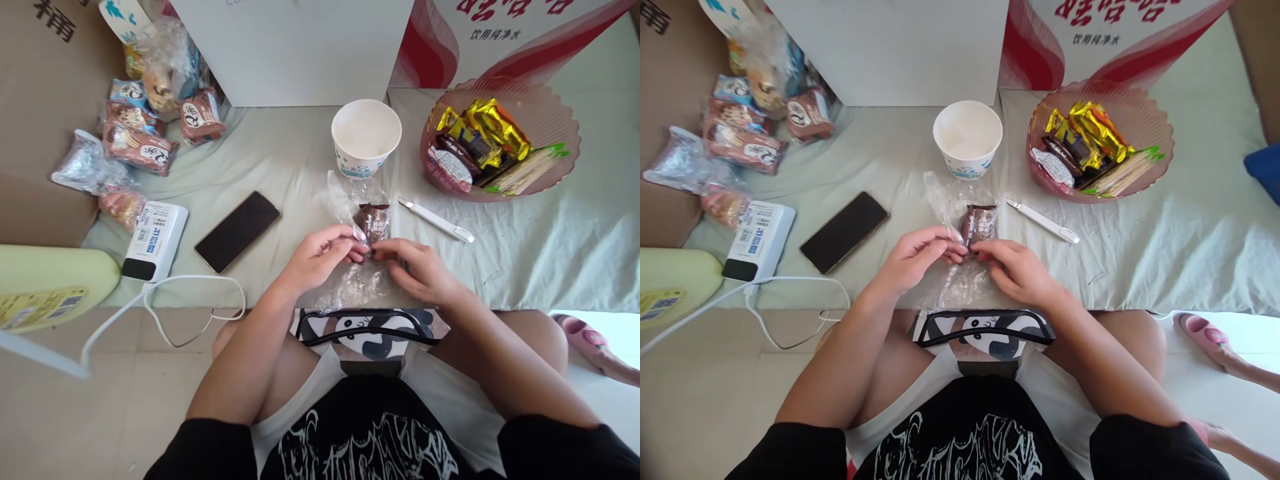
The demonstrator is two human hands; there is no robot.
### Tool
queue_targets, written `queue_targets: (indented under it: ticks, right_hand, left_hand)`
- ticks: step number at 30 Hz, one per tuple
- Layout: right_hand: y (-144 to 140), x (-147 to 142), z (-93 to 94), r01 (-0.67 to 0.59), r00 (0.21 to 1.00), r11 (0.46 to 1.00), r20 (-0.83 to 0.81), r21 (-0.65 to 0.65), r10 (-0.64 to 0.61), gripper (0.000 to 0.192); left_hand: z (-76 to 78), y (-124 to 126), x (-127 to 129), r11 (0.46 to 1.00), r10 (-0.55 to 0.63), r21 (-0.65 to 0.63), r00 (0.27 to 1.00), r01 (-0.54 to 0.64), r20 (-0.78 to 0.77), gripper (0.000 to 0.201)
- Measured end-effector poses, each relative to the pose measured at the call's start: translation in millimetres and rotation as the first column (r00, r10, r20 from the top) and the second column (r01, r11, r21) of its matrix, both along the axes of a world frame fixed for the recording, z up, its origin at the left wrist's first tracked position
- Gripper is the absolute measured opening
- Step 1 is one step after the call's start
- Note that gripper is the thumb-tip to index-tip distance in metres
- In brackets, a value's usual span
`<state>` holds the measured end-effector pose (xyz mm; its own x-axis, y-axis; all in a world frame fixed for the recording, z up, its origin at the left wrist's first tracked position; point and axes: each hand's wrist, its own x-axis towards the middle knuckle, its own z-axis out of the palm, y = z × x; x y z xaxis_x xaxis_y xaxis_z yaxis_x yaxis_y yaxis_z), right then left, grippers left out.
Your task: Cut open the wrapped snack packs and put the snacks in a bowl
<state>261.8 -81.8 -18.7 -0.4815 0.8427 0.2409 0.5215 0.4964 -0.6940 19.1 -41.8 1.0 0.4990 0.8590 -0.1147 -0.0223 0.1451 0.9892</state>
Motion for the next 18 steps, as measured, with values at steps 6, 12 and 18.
queue_targets:
  ticks: [6, 12, 18]
  right_hand:
    - [-7.2, 4.8, -12.0, -0.054, 0.999, 0.994, 0.005, 0.096, 0.054, 0.045]
    - [-2.5, -0.9, -17.3, -0.074, 0.997, 0.958, 0.029, 0.276, 0.069, 0.010]
    - [-4.9, -1.7, -9.4, 0.040, 0.989, 0.998, -0.145, 0.041, -0.034, 0.010]
  left_hand:
    - [-11.1, 2.2, -8.8, 0.873, -0.085, 0.441, 0.955, 0.209, -0.285, 0.046]
    - [-26.5, -1.7, 3.8, 0.659, 0.120, 0.692, 0.866, 0.296, -0.485, 0.036]
    - [-27.1, 1.0, 6.9, 0.633, 0.123, 0.703, 0.854, 0.325, -0.506, 0.031]
